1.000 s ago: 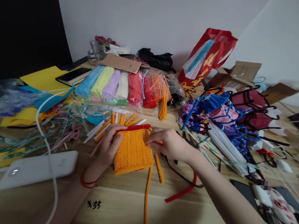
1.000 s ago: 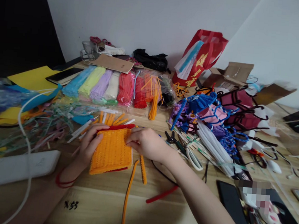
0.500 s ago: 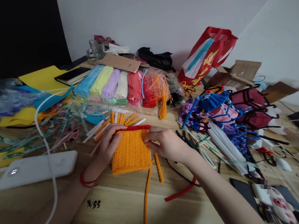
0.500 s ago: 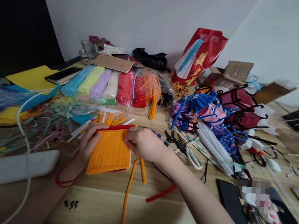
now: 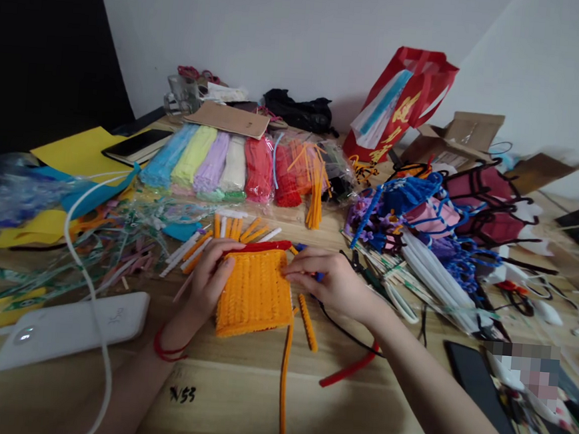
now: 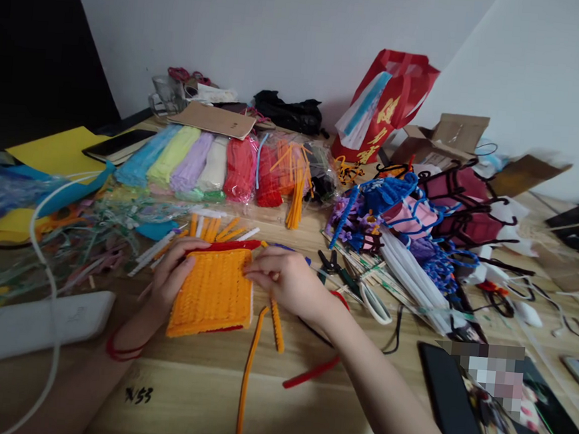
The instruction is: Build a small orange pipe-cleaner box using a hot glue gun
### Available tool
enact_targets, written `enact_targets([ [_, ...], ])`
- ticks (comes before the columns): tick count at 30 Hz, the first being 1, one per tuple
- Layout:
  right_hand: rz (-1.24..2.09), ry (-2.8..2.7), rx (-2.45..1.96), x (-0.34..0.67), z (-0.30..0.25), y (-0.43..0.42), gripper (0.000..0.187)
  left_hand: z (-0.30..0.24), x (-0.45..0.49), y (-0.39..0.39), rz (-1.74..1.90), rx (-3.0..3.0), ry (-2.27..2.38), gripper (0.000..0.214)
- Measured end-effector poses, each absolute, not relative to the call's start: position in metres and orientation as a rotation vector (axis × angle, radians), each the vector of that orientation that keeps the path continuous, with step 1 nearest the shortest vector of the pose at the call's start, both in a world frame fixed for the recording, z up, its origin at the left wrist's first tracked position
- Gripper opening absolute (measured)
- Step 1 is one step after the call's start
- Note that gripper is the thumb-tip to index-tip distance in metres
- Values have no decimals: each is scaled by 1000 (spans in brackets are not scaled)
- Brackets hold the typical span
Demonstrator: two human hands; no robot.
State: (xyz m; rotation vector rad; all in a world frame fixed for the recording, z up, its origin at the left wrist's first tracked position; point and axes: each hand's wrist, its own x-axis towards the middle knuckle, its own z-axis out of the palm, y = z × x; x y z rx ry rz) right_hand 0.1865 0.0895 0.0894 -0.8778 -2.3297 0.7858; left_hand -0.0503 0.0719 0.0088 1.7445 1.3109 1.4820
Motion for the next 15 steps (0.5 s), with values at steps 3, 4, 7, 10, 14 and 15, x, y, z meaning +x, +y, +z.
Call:
enact_targets([
  [3, 775, -2353, -872, 185, 89, 77, 11, 8, -49, 71, 1490, 1749, 1320, 23],
  [4, 782, -2341, -883, 186, 89, 73, 10, 7, -49, 71, 1498, 1744, 1331, 24],
  [7, 823, -2236, -980, 193, 83, 57, 9, 3, -48, 73, 1545, 1646, 1386, 28],
  [10, 843, -2094, -1125, 199, 73, 41, 17, -4, -49, 79, 1606, 1471, 1433, 31],
  [14, 911, -1951, -1318, 195, 55, 24, 32, -6, -53, 84, 1561, 1463, 1410, 35],
  [15, 934, -1952, -1326, 192, 52, 21, 41, -4, -54, 84, 1538, 1481, 1390, 34],
])
